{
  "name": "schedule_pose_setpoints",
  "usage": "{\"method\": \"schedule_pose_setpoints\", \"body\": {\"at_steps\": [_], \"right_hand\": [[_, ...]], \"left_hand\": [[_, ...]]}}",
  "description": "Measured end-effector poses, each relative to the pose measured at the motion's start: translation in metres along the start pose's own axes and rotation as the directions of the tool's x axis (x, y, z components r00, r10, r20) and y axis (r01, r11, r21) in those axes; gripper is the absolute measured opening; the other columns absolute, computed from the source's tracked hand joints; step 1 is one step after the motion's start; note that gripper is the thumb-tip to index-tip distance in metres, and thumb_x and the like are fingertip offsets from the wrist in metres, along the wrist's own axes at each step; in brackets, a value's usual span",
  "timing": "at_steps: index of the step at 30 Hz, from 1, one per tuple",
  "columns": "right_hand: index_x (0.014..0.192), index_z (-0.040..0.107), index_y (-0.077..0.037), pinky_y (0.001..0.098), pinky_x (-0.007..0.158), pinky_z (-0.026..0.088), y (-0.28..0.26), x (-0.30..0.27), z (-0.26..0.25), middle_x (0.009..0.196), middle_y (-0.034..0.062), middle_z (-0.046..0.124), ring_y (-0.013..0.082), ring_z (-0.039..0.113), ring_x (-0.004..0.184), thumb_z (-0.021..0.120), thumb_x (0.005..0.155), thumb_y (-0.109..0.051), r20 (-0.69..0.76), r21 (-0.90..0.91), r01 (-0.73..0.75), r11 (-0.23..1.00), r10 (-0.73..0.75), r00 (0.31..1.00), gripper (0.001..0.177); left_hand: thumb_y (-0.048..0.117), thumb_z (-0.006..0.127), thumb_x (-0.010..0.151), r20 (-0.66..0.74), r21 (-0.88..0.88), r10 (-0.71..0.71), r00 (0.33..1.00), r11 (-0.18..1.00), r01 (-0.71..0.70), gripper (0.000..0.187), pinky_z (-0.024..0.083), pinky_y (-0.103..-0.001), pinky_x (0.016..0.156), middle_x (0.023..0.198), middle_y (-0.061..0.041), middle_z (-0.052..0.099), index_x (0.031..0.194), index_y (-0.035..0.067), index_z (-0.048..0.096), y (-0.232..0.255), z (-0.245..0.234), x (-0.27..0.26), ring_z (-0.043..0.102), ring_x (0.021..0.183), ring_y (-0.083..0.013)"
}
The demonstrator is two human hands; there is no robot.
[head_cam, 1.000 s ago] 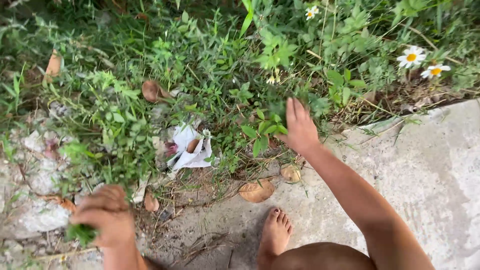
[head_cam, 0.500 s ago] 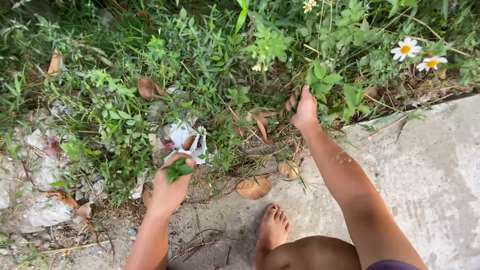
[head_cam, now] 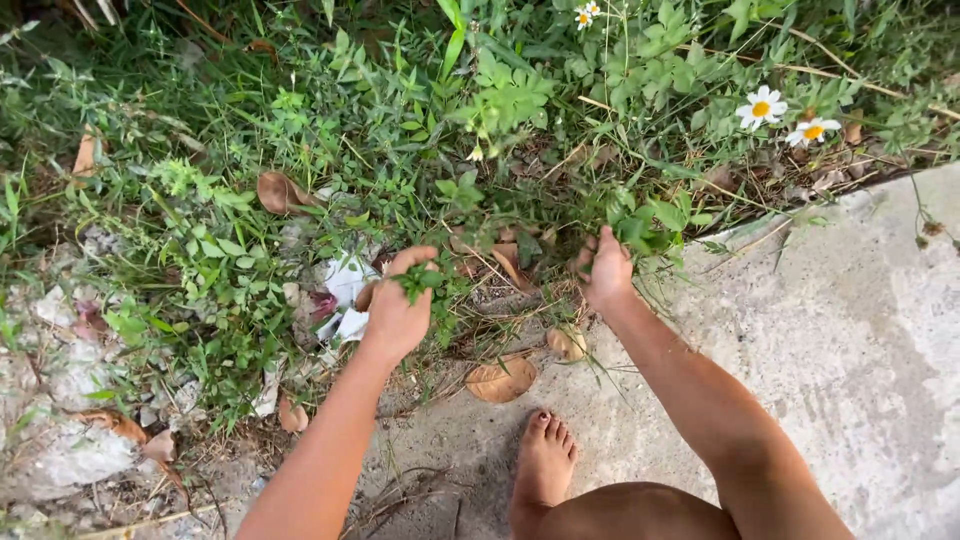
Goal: Picking weeds and small plants by hand from the edge of a paved path.
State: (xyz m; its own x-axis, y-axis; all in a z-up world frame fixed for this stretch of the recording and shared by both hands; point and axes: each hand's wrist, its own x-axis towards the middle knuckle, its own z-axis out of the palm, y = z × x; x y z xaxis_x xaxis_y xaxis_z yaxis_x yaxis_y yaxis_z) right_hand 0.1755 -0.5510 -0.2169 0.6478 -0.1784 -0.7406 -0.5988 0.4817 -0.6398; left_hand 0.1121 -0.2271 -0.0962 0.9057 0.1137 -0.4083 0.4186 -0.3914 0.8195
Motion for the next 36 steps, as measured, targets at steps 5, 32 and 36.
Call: {"method": "schedule_pose_setpoints", "body": {"at_steps": [5, 32, 36], "right_hand": [[0.077, 0.056, -0.012, 0.0372, 0.048, 0.043, 0.032, -0.113, -0.013, 0.06, 0.0017, 0.053, 0.0158, 0.049, 0.052, 0.04, 0.104, -0.039, 0.05, -0.676, 0.057, 0.735, -0.032, 0.998, 0.042], [0.118, 0.069, -0.004, 0.037, 0.093, 0.053, -0.049, -0.141, 0.001, 0.108, 0.0098, 0.074, 0.0186, 0.065, 0.098, 0.07, 0.092, -0.043, 0.412, -0.809, 0.379, 0.45, -0.026, 0.911, 0.047], [0.12, 0.068, -0.004, 0.0361, 0.09, 0.053, -0.047, -0.14, 0.001, 0.107, 0.0082, 0.074, 0.0169, 0.064, 0.097, 0.07, 0.092, -0.041, 0.445, -0.774, 0.423, 0.471, -0.072, 0.893, 0.046]], "left_hand": [[0.02, 0.061, 0.096, 0.058, 0.148, 0.126, 0.99, 0.98, -0.133, 0.045, 0.047, -0.046, 0.107, 0.138, -0.019, 0.06, 0.14, 0.013, 0.053, 0.025, 0.014, 0.044, 0.058, 0.126, -0.0378], [0.016, 0.051, 0.101, 0.392, 0.252, -0.047, 0.919, 0.966, -0.058, 0.018, 0.055, -0.042, 0.08, 0.097, -0.009, 0.071, 0.113, 0.009, 0.063, -0.09, 0.147, 0.137, 0.066, 0.084, -0.0242], [0.022, 0.063, 0.092, 0.268, 0.428, 0.298, 0.916, 0.816, -0.39, 0.014, 0.051, -0.047, 0.076, 0.089, -0.01, 0.072, 0.091, 0.011, 0.072, -0.099, 0.172, 0.048, 0.065, 0.082, -0.0285]]}}
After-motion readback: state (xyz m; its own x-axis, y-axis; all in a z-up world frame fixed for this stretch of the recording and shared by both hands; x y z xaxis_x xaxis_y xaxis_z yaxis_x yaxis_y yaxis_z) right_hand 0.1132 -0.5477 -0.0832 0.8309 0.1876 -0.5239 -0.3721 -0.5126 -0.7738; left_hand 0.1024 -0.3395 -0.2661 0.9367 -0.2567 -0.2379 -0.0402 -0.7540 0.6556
